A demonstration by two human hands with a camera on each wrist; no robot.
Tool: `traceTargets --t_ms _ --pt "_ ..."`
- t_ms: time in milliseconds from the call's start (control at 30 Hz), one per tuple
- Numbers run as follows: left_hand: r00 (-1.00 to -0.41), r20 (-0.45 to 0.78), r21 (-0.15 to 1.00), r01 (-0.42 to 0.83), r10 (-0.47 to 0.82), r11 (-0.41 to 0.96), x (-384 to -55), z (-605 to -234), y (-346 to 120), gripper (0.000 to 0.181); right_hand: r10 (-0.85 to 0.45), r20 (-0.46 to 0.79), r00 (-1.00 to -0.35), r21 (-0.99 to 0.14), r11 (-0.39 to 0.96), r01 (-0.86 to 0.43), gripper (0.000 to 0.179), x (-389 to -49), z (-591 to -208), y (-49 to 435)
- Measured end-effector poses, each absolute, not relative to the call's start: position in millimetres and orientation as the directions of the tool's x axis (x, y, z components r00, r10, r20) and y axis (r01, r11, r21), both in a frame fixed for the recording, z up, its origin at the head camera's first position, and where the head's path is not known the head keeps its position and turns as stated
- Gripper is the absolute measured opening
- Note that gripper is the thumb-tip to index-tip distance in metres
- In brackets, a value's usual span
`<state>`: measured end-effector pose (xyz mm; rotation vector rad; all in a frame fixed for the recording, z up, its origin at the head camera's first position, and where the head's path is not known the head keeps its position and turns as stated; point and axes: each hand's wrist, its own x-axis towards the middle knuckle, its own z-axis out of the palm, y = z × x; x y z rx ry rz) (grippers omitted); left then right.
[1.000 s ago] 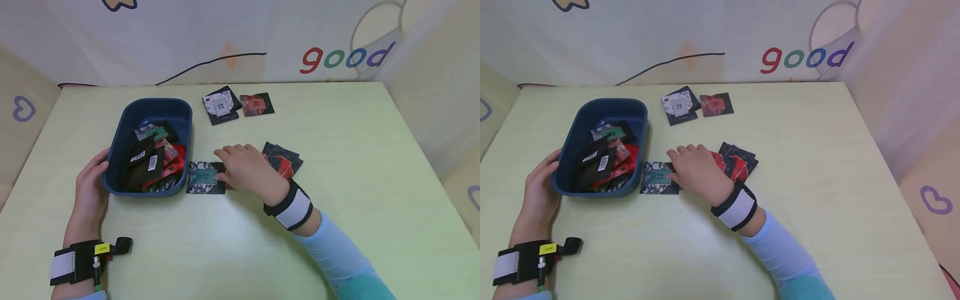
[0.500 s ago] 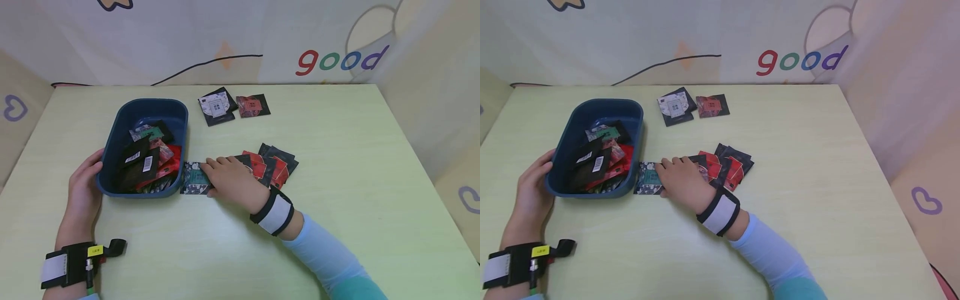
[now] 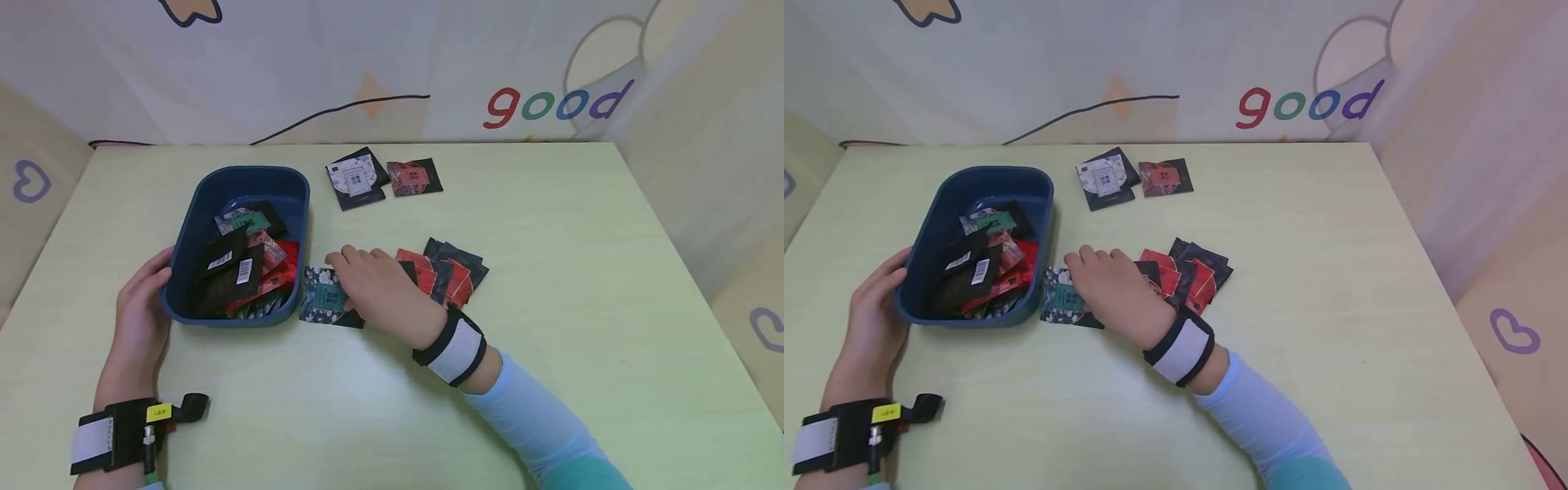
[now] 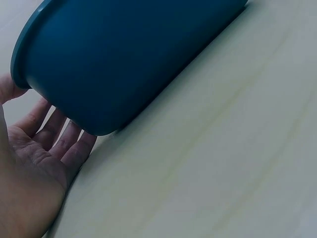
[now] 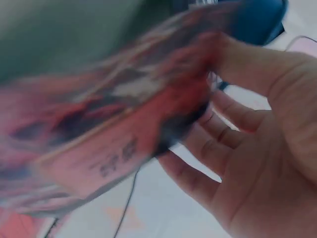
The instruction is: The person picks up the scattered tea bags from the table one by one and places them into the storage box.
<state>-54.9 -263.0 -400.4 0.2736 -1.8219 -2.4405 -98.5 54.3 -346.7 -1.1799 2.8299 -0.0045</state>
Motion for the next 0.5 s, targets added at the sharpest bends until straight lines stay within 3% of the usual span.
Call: traceTargets --t_ms 267,500 --pt "-0.980 -0.105 0.959 -0.054 -0.171 -0.278 -59 -400 -259 0.046 -0.710 -0.006 -0.705 -0.094 0.702 -0.706 0.022 -98 -319 66" --pt "-0.982 -0.087 0.956 -0.034 -0.171 -0.292 -56 -401 -262 0.046 -0.657 0.092 -0.748 -0.078 0.744 -0.663 0.015 -100 -296 78"
